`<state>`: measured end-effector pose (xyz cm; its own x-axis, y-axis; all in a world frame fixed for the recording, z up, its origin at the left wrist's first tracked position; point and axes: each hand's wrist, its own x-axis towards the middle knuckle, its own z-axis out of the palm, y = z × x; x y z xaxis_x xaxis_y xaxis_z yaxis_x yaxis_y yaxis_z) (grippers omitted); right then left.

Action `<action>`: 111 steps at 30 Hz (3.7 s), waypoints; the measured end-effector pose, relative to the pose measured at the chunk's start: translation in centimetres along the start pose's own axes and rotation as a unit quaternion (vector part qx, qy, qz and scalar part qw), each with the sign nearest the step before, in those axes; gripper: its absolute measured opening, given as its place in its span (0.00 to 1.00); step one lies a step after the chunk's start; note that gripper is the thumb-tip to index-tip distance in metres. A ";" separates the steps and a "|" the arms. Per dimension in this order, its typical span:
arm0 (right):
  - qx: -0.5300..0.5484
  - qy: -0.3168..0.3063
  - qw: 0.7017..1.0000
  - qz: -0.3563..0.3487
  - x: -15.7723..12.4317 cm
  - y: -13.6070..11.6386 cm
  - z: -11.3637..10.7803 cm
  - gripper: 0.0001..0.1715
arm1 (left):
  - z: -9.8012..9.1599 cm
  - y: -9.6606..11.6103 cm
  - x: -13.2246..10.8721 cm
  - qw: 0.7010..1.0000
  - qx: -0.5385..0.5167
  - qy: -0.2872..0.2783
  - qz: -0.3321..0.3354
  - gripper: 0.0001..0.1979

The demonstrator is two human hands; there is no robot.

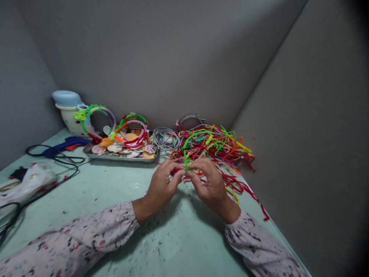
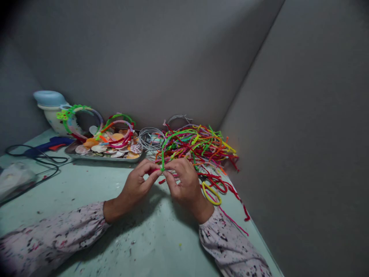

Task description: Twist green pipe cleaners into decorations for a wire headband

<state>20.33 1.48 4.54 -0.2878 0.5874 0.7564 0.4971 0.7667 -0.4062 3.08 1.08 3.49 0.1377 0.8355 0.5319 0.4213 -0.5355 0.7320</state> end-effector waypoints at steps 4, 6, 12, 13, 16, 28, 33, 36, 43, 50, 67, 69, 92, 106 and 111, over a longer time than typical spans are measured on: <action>-0.042 -0.014 0.998 -0.046 -0.2 0.3 0.0 0.13 | 0.0 0.1 0.0 1.000 -0.008 -0.002 0.002 0.06; -0.054 -0.015 0.997 -0.057 -0.2 0.5 0.0 0.13 | 0.0 0.1 0.0 1.000 -0.010 -0.001 -0.002 0.06; -0.074 -0.005 0.995 -0.065 -0.2 0.5 0.0 0.14 | 0.0 0.2 0.0 1.000 -0.015 0.000 0.003 0.07; -0.077 -0.006 0.995 -0.064 -0.2 0.5 -0.1 0.13 | 0.0 0.2 0.0 1.000 -0.015 -0.002 0.005 0.07; -0.081 -0.007 0.994 -0.067 -0.1 0.3 -0.1 0.13 | -0.2 0.3 -0.1 1.000 -0.022 -0.010 0.015 0.07; -0.109 -0.003 0.989 -0.102 0.1 0.2 -0.3 0.11 | -0.2 0.3 -0.1 0.999 -0.009 0.004 0.037 0.07; -0.121 -0.007 0.987 -0.106 0.2 0.1 -0.4 0.11 | -0.3 0.3 -0.1 0.999 0.010 0.009 0.050 0.07; -0.125 -0.008 0.987 -0.105 0.3 0.0 -0.4 0.11 | -0.4 0.3 -0.1 0.998 0.022 0.014 0.058 0.07; -0.128 -0.020 0.987 -0.095 0.5 -0.3 -0.6 0.09 | -0.3 0.2 -0.1 0.996 0.038 0.025 0.077 0.06; -0.136 -0.045 0.987 -0.077 0.6 -0.4 -0.5 0.08 | -0.4 0.1 -0.1 0.995 0.050 0.031 0.085 0.05; -0.110 -0.048 0.991 -0.061 0.9 -0.3 -0.7 0.07 | -0.3 0.0 -0.1 0.992 0.070 0.035 0.094 0.05; -0.113 -0.048 0.990 -0.063 0.9 -0.3 -0.7 0.07 | -0.3 0.0 -0.1 0.992 0.072 0.037 0.096 0.05; -0.141 -0.109 0.982 -0.057 1.1 -0.1 -0.8 0.05 | -0.4 -0.5 -0.1 0.983 0.129 0.014 0.131 0.04; -0.094 -0.135 0.986 -0.025 1.5 -0.3 -1.5 0.05 | -0.4 -0.4 -0.1 0.984 0.131 0.002 0.124 0.06; -0.065 -0.163 0.984 -0.012 1.7 -0.6 -2.0 0.03 | -0.4 -0.3 -0.2 0.985 0.121 -0.001 0.125 0.05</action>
<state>21.19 1.53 7.04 -0.5383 0.6376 0.5511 0.5818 0.7542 -0.3044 2.57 1.07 3.31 0.2657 0.6815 0.6819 0.5747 -0.6799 0.4556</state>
